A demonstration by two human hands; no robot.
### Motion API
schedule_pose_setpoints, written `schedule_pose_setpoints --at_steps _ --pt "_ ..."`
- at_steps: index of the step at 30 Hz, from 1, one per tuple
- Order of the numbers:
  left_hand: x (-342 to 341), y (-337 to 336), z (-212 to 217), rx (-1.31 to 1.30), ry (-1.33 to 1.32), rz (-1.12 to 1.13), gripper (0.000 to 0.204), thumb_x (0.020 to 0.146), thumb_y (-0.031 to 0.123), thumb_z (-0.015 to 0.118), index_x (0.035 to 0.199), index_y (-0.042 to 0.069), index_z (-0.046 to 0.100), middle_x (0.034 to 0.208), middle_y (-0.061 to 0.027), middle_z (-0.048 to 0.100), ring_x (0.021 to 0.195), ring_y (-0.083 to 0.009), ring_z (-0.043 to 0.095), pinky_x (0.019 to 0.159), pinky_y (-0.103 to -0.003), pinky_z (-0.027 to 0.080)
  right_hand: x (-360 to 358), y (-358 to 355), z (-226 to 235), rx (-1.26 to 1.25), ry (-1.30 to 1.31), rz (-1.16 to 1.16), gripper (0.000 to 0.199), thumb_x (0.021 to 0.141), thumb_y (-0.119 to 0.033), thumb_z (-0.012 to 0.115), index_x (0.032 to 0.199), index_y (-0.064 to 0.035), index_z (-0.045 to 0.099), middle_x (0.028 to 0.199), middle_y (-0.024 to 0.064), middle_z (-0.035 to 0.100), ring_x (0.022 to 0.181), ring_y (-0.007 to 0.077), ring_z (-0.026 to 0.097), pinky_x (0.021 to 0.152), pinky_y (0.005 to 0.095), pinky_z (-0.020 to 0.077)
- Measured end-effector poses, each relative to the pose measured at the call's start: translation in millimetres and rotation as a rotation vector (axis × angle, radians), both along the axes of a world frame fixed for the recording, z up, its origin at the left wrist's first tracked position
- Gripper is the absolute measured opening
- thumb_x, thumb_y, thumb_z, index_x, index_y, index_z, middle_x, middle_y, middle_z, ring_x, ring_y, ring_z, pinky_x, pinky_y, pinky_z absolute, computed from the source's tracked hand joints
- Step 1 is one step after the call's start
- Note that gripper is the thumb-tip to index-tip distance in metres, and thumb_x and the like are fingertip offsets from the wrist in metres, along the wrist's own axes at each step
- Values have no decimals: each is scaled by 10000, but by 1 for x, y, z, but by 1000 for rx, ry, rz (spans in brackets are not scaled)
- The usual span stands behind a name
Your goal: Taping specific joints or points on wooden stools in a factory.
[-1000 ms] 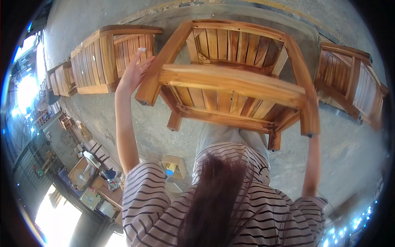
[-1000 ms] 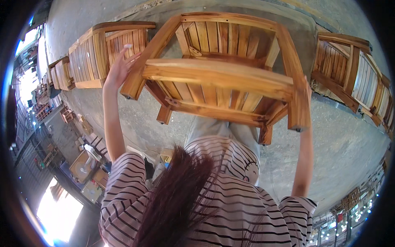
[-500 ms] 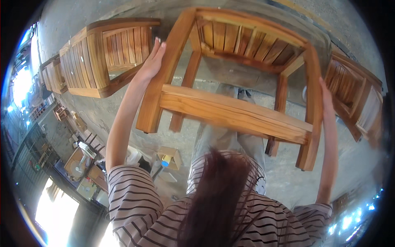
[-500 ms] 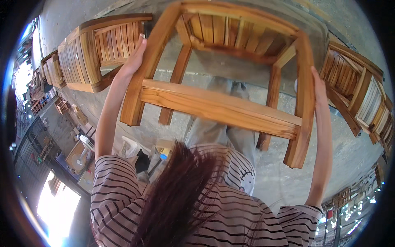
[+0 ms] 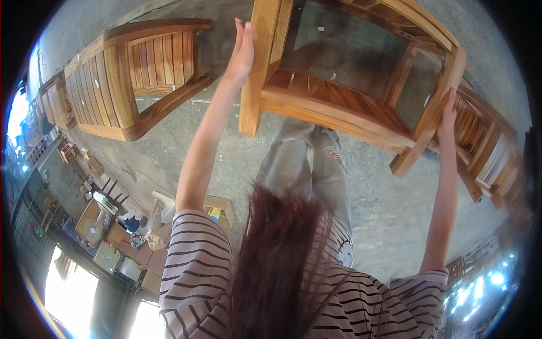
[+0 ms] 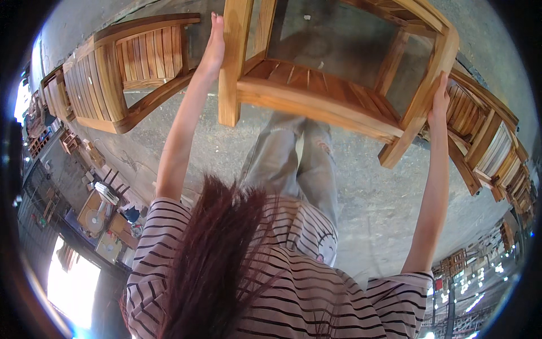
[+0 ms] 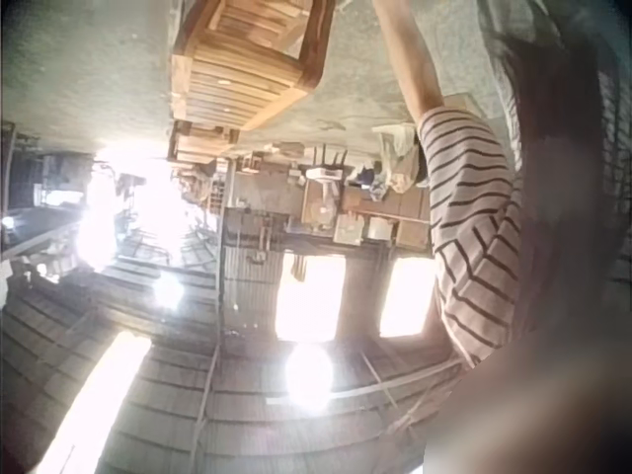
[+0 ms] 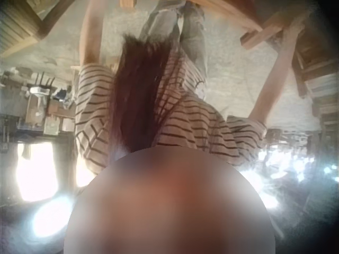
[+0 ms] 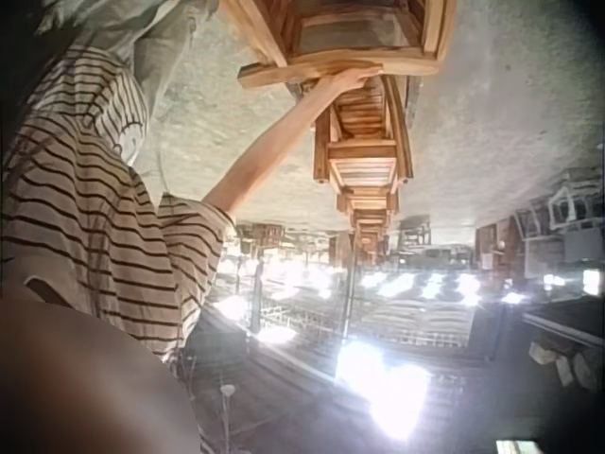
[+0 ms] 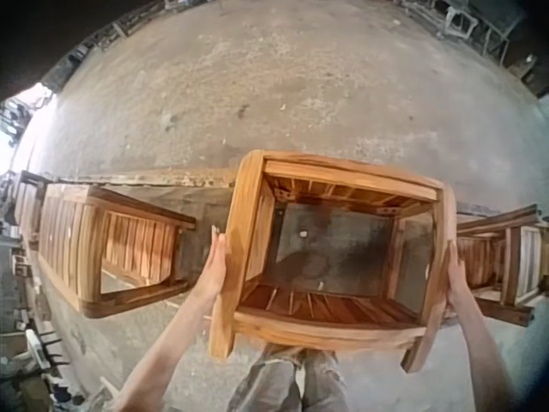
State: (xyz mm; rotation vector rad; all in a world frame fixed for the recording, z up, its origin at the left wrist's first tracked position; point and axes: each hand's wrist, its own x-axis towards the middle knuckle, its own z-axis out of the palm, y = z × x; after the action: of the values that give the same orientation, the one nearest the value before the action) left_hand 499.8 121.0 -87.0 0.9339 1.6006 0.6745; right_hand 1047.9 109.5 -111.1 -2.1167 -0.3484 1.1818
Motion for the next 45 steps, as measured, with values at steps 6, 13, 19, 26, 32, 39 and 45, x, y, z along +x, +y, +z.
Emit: schedule_pose_setpoints --at_steps 6,13,19,26,32,39,45 --pt "-13 -13 -6 20 -18 151 785 997 550 356 1544 114 1 1563 -152 206 1409 -249 270 1149 -373 214 -25 8 -6 10 -26 43 821 851 -633 601 1303 43 498 1210 119 583 1071 217 584 909 337 475" --pt "61 -134 68 -13 159 127 397 996 255 504 1318 33 434 1255 -190 557 1138 -230 544 974 -366 401 34 -34 -37 80 -612 284 748 903 -626 511 1209 57 528 1140 215 620 1069 336 594 916 403 457" --pt "73 -177 39 280 655 -273 410 957 257 530 1291 33 451 1417 -324 378 1217 -471 445 996 -513 355 -44 -72 -10 37 -761 258 647 962 -564 427 1209 27 522 1167 272 605 1089 421 576 932 457 442" --pt "86 -174 24 330 837 -321 402 934 321 541 1234 59 487 1440 -356 322 1154 -429 485 947 -532 373 -62 -107 -7 81 -796 226 616 975 -535 413 1208 24 526 1127 274 627 1066 426 594 910 461 456" --pt "162 -177 12 293 939 -284 447 925 378 520 1236 59 491 1455 -414 227 1132 -422 496 878 -510 419 -66 -106 -5 50 -814 231 631 974 -545 394 1214 23 529 1131 270 628 1063 426 595 907 468 458" --pt "189 -195 21 364 599 -218 445 926 383 525 1228 58 490 1435 -401 277 1102 -439 503 902 -532 417 -65 -107 -9 63 -812 233 648 966 -561 397 1206 25 535 1146 259 624 1071 419 592 906 468 457" --pt "136 -183 23 350 816 -147 296 919 213 577 1171 70 514 1360 -262 494 1038 -332 567 842 -416 431 -58 -107 -12 81 -821 234 650 966 -558 403 1191 36 536 1138 262 622 1064 417 591 904 467 456"
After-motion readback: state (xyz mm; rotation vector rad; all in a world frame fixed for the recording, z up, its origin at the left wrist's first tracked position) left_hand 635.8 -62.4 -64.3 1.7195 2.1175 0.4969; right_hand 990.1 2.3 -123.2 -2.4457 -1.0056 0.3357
